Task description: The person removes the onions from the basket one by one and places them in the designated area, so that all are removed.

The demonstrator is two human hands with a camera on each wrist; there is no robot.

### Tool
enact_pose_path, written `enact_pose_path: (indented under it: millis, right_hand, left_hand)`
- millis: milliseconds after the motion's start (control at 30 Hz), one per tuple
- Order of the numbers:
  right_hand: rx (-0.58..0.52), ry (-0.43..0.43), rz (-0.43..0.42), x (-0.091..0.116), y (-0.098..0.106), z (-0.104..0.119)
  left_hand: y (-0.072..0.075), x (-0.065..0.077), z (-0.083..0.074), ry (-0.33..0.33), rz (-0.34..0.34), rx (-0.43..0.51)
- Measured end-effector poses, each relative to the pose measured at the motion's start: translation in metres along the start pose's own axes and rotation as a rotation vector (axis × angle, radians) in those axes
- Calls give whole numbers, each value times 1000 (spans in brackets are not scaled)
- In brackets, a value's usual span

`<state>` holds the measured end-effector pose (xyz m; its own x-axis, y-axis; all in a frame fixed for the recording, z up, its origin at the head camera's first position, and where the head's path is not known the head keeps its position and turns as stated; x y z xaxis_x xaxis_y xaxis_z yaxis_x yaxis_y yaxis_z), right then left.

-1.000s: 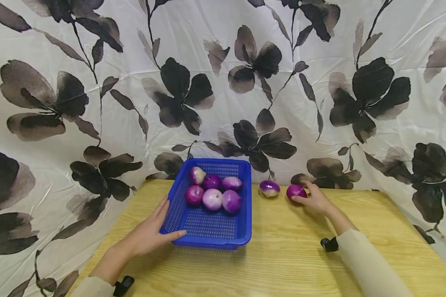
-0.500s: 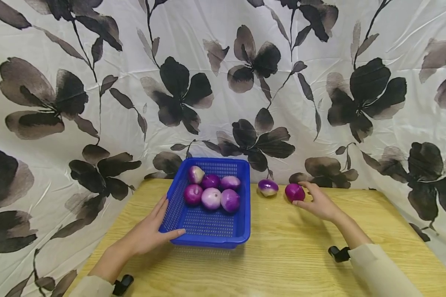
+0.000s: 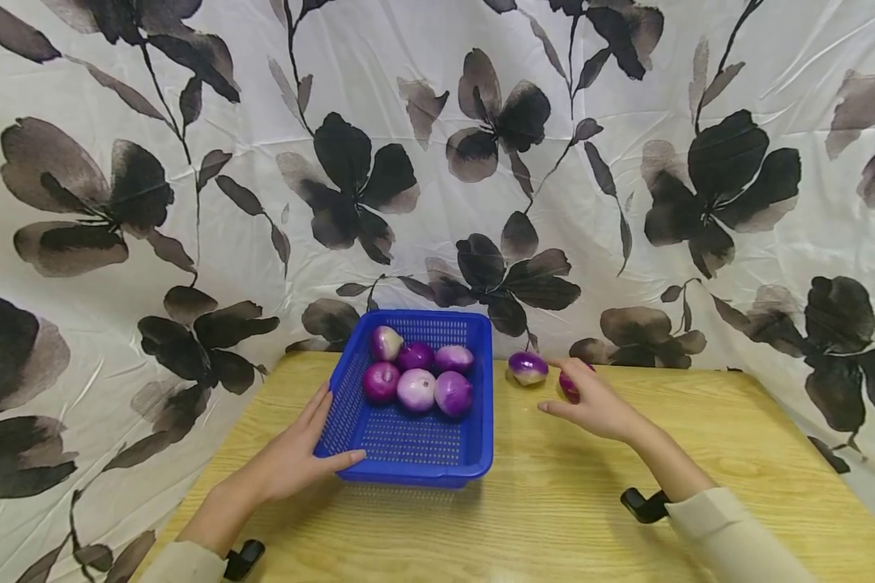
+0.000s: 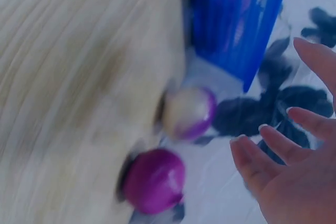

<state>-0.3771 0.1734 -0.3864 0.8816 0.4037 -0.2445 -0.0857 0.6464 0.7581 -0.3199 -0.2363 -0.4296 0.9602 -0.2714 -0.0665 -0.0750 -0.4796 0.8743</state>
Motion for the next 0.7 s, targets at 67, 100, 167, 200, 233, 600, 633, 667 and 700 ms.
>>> enact_pose_path:
  millis: [67,100,167,200,233,600,633,667,700]
  right_hand:
    - [-21,23,5,-2,-4,11]
    - [-30,32,8,-3,-7,16]
    - [-52,55,14,-4,-13,25]
    - [-56,66,15,-5,-15,30]
    - [-62,77,19,-5,-18,34]
    - [-54,155,94,-25,-50,79]
    - [-47,169,101,-27,-52,83]
    - [-36,180,106,-30,-55,86]
    - [-27,195,111,-32,-57,90]
  left_hand:
    - [0,0,0,-1,-4,2]
    - [1,0,0,-3,-6,1]
    - [1,0,-1,-6,-8,0]
    - [0,0,-1,-7,-7,-1]
    - [0,1,-2,-6,-5,-2]
    - [0,1,-2,-5,-8,-2]
    - [0,1,-1,-6,-9,-3]
    - [0,1,-1,-6,-10,-3]
    - [0,1,0,-6,-11,-4]
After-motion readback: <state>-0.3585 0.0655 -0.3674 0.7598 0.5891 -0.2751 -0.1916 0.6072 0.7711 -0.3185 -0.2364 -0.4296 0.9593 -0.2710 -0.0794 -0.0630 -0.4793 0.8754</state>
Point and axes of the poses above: each hand's wrist, its own x-axis away from the middle knuckle, its own y-axis out of the back of the hand, z = x × y, the point moved 10 cm from there along -x, towards the middle knuckle, and after that the axes turned 3 degrees about -y, right-handed, at the moved point
